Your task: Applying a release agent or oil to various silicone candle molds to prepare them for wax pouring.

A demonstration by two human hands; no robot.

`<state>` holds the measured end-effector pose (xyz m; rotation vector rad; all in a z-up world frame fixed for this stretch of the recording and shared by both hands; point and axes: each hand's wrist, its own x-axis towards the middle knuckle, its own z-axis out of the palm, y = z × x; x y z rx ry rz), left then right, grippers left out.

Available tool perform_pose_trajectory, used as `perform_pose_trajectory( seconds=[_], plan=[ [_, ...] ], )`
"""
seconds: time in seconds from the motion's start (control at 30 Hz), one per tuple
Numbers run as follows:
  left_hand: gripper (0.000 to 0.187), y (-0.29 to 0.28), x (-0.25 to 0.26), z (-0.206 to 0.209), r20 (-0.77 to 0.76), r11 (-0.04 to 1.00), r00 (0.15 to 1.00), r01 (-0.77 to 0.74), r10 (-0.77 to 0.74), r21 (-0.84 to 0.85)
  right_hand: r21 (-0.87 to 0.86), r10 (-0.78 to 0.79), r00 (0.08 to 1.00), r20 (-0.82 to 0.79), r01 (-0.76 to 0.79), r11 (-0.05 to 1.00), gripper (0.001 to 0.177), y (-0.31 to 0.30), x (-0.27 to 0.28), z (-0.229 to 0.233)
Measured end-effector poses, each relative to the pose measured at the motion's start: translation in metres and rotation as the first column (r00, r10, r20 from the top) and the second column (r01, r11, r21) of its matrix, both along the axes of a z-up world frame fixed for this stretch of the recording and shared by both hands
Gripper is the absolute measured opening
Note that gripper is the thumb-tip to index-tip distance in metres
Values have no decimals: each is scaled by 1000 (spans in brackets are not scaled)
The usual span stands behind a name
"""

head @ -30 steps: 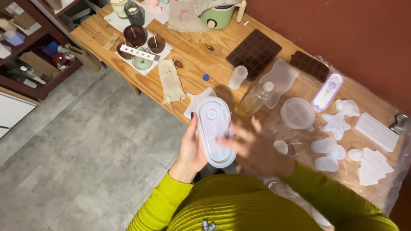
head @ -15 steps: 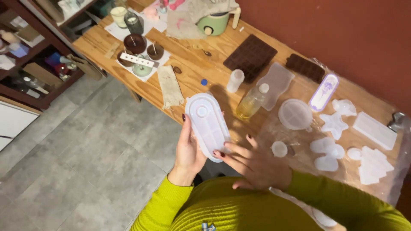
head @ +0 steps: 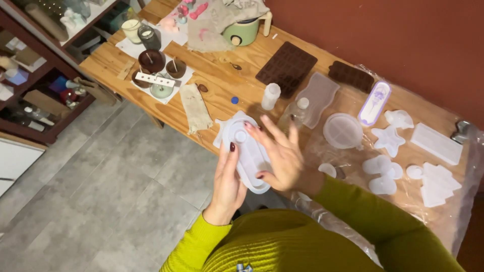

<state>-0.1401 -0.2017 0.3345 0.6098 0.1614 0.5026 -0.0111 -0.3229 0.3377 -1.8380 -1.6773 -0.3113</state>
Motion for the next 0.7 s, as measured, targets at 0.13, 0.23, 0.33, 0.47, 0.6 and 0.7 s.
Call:
perform_pose_trajectory(
  seconds=[0.13, 0.23, 0.33, 0.47, 0.6, 0.7],
  plan=[
    [54, 2, -1, -7, -27, 998, 998, -56, 57, 31, -9, -8, 999, 32, 8, 1000, 92, 13, -7, 5],
    [51, 6, -3, -15, 7, 995, 996, -89, 89, 40, 33, -38, 999, -13, 39, 999, 91, 7, -20, -4],
    [49, 8, -3, -15, -6, 994, 994, -105, 105, 22, -5, -45, 998, -49, 44, 999, 86, -1, -30, -15],
    [50, 11, 0, -13, -17, 984, 998, -65, 63, -165, -27, -46, 996, -74, 44, 999, 88, -16, -35, -28],
    [49, 10, 5, -25, 20, 975, 999, -38, 43, -221, -115, -53, 991, -121, 39, 993, 89, -35, -38, -34],
    [50, 13, 8, -23, -34, 971, 997, -76, 71, -227, -101, 15, 996, -87, -24, 995, 80, -57, -41, -50]
  ],
)
